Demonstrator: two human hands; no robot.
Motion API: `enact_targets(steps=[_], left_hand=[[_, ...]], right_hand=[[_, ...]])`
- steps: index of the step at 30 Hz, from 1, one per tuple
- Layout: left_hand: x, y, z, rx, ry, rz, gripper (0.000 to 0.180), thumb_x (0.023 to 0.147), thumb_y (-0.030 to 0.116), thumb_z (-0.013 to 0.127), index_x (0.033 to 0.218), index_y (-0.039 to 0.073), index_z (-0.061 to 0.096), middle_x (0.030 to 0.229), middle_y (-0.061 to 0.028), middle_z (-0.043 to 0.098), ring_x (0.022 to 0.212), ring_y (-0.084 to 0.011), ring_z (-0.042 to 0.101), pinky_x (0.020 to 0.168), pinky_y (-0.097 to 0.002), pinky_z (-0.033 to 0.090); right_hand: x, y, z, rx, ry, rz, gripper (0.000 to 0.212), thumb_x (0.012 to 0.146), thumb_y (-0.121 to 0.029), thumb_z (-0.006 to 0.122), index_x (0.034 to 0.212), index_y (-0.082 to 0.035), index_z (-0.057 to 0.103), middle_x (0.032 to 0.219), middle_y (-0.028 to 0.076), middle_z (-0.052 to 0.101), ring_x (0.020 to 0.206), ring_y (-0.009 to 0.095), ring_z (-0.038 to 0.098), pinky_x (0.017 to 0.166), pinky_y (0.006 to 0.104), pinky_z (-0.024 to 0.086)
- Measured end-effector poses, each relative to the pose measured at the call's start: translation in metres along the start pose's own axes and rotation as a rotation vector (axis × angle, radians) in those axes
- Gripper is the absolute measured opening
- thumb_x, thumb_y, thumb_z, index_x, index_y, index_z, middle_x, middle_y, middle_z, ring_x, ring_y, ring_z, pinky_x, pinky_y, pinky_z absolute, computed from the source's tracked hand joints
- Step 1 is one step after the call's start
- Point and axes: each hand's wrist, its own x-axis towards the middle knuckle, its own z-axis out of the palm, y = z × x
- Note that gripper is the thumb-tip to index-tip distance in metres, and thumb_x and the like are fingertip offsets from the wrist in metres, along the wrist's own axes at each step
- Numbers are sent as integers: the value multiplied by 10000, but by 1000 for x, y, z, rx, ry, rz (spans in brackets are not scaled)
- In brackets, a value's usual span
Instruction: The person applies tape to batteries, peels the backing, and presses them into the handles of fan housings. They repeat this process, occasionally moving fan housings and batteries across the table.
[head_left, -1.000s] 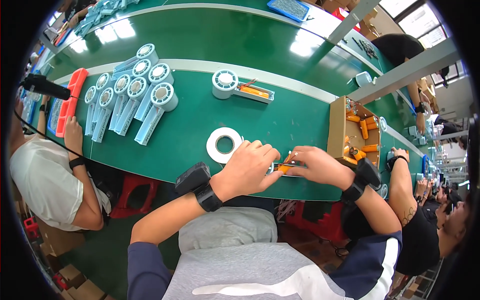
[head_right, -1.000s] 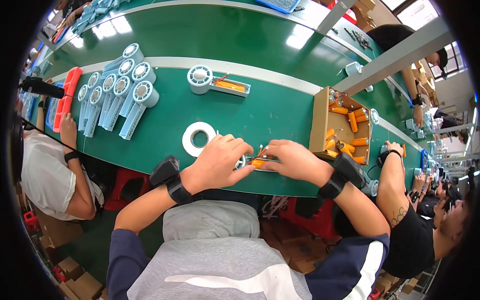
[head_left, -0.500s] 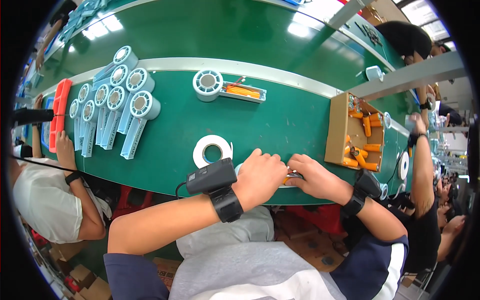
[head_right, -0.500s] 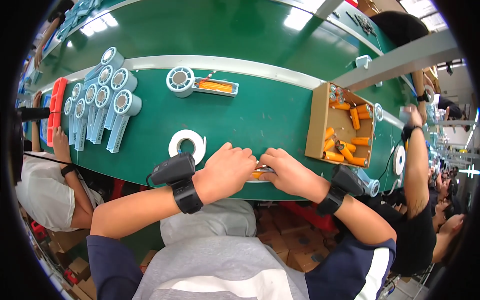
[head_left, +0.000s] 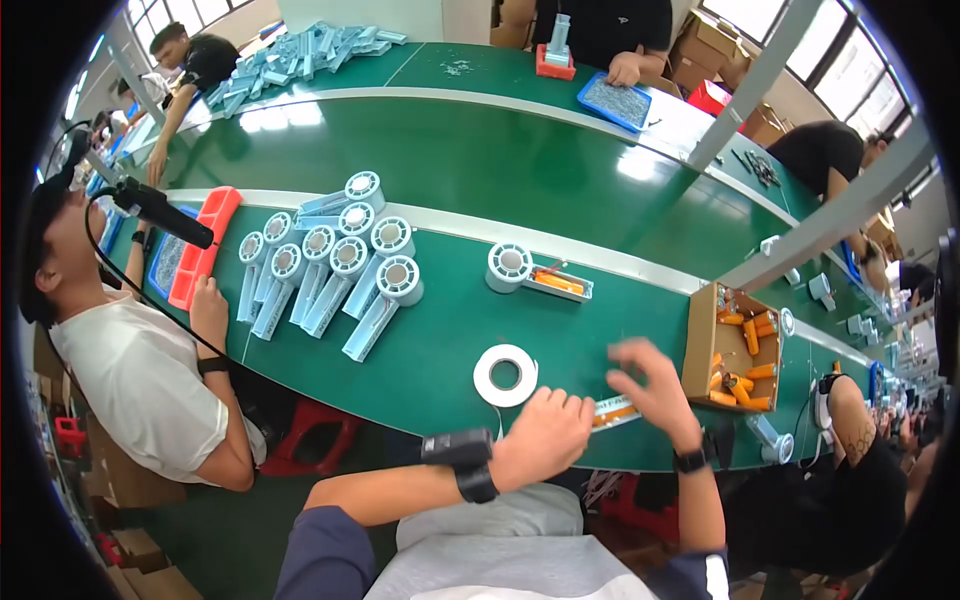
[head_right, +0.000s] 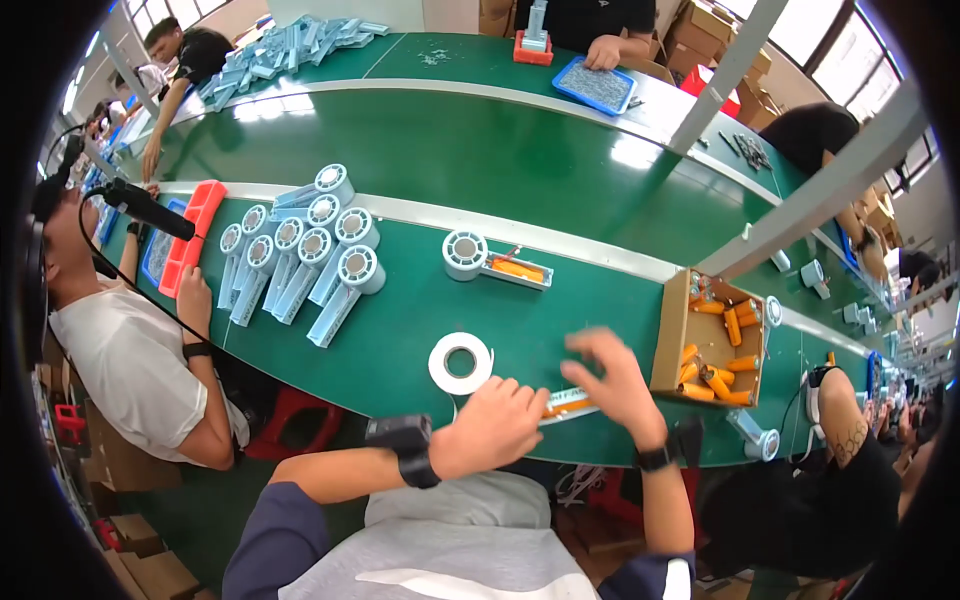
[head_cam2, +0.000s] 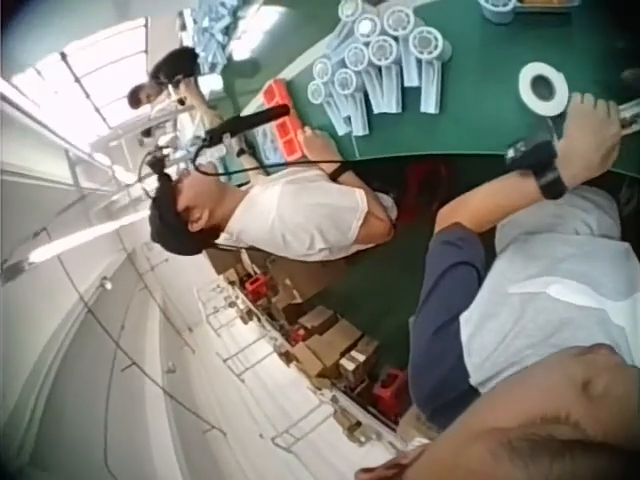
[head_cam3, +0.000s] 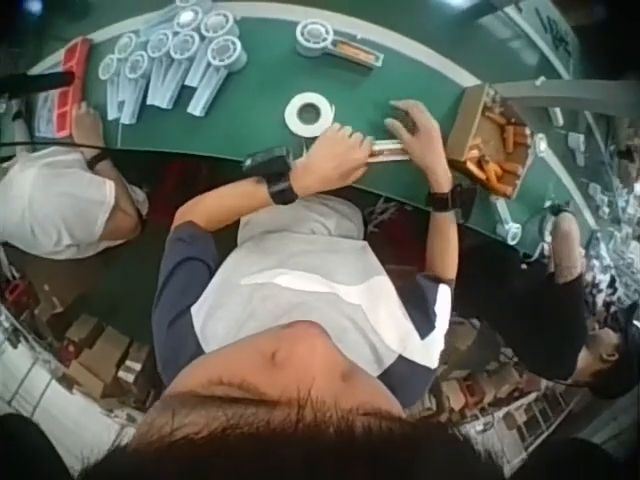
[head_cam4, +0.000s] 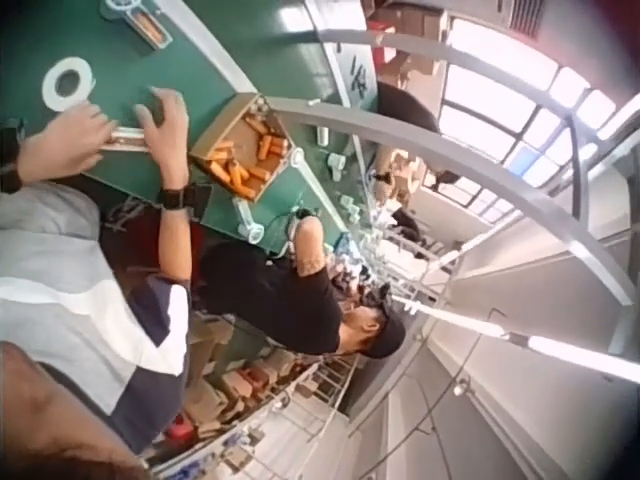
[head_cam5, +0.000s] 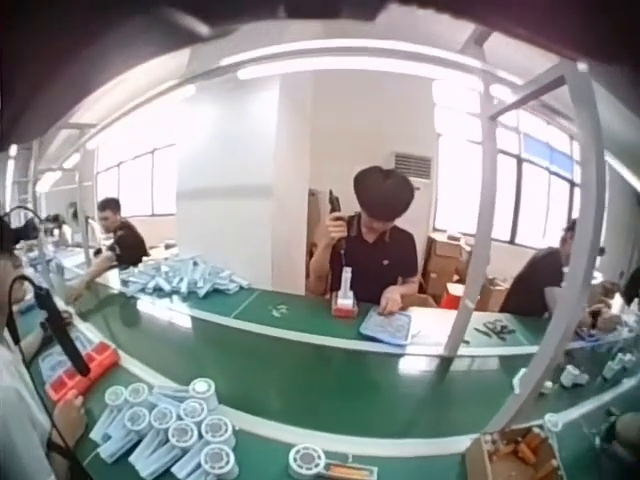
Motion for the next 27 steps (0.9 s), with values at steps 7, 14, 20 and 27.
enact_targets(steps=[7, 14, 20, 27], left_hand=[[9, -42, -81, -336, 256, -350, 284, 876, 248, 662, 949, -23, 614, 813, -200, 664, 777, -406, 667, 687, -523, 514], [162, -228, -69, -432, 441, -941, 480, 759, 329, 661, 1106, 1, 703, 1106, -273, 698, 1049, -416, 682, 922, -485, 549], [184, -306, 7, -1053, 663, -957, 370, 930, 384, 660, 984, 22, 718, 917, -119, 726, 823, -263, 709, 726, -418, 559], [199, -259, -31, -1105, 475, -750, 405, 999, 340, 608, 1179, -20, 654, 1068, -66, 701, 967, -186, 674, 850, -329, 529]], right_hand=[[138, 14, 19, -414, 154, -395, 336, 852, -129, 732, 1135, 7, 611, 1066, 203, 647, 1036, 410, 591, 892, 441, 484], [189, 94, -49, -496, 606, -81, 324, 887, -146, 687, 1137, 41, 599, 1094, 271, 623, 1014, 440, 606, 868, 502, 493], [98, 35, -70, -580, 685, -122, 342, 905, -163, 684, 1208, -15, 629, 1164, 239, 642, 1057, 382, 633, 923, 430, 509], [-44, 105, -145, -366, 378, 516, 227, 885, -132, 700, 1050, 19, 658, 1006, 221, 657, 906, 331, 674, 786, 377, 539]])
